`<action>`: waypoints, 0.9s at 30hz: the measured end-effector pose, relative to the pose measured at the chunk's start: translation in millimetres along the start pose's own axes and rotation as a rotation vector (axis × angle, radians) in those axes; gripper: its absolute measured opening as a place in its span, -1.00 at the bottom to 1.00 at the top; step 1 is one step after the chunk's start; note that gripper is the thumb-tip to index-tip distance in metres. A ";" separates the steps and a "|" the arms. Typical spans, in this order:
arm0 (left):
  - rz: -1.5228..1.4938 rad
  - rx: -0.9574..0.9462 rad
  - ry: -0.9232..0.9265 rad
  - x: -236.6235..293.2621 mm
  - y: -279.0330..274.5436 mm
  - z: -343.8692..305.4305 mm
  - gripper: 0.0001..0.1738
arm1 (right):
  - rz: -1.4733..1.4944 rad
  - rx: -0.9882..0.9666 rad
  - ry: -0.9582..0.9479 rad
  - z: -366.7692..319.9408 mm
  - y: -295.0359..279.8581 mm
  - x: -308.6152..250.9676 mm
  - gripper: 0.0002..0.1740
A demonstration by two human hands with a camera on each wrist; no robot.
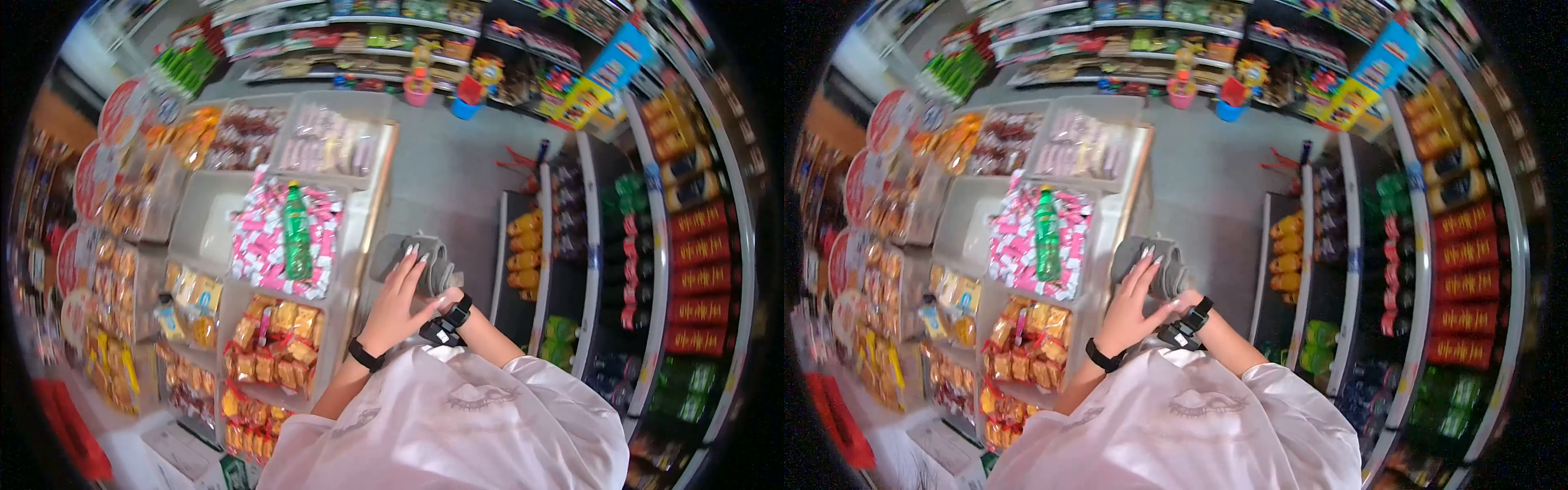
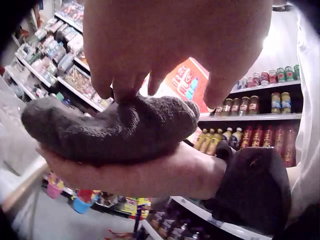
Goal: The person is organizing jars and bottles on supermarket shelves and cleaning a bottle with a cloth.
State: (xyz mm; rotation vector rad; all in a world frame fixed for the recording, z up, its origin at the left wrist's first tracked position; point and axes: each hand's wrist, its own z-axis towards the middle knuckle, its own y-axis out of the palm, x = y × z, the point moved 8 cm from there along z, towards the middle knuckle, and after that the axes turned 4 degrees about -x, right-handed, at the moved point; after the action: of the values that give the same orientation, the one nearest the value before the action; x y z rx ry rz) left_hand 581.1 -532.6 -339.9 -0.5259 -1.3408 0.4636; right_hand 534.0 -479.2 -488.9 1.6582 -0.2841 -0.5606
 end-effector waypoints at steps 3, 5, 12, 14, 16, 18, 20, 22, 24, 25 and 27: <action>-0.087 -0.135 0.053 20.0 38.0 18.3 -0.28 | -0.229 0.107 -0.138 -52.9 -12.0 -24.0 -0.48; -0.087 -0.199 0.183 31.9 60.4 34.6 -0.29 | -0.113 0.027 -0.204 -76.1 -16.5 -44.3 -0.47; -0.004 -0.219 0.125 17.1 95.1 107.7 -0.45 | -0.170 0.221 -0.337 -88.1 -63.2 -141.7 -0.51; 0.340 -0.028 -0.019 -20.7 73.1 128.0 -0.40 | -0.115 0.453 -0.260 -77.9 -18.1 -170.0 -0.48; 0.612 0.143 -0.447 -81.2 20.5 133.2 -0.30 | 0.120 0.240 -0.282 -61.9 -19.5 -199.2 -0.46; 0.984 0.247 -0.720 -163.6 -16.6 105.2 -0.15 | 0.334 0.282 -0.260 -50.5 -27.4 -218.0 -0.44; 1.115 0.329 -0.813 -226.4 -43.8 69.2 -0.14 | 0.315 0.293 -0.258 -39.6 -19.1 -235.1 -0.43; 1.010 0.315 -0.866 -214.9 -57.5 69.8 -0.13 | 0.335 0.300 -0.200 -23.1 -28.6 -242.2 -0.43; 0.897 0.343 -0.850 -207.8 -58.2 54.7 -0.12 | 0.360 0.336 -0.119 -17.7 -29.8 -236.6 -0.42; 0.845 0.399 -0.791 -209.0 -61.9 51.5 -0.12 | 0.368 0.347 -0.077 -10.3 -28.0 -233.2 -0.42; 0.764 0.508 -0.749 -211.5 -69.6 43.9 -0.11 | 0.228 0.279 0.017 11.8 -31.0 -229.2 -0.42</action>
State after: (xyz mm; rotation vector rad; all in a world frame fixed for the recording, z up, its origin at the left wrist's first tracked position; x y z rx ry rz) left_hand 502.7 -710.2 -457.5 -0.4322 -1.6038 1.7089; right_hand 329.4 -371.9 -474.8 1.8672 -0.5514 -0.3460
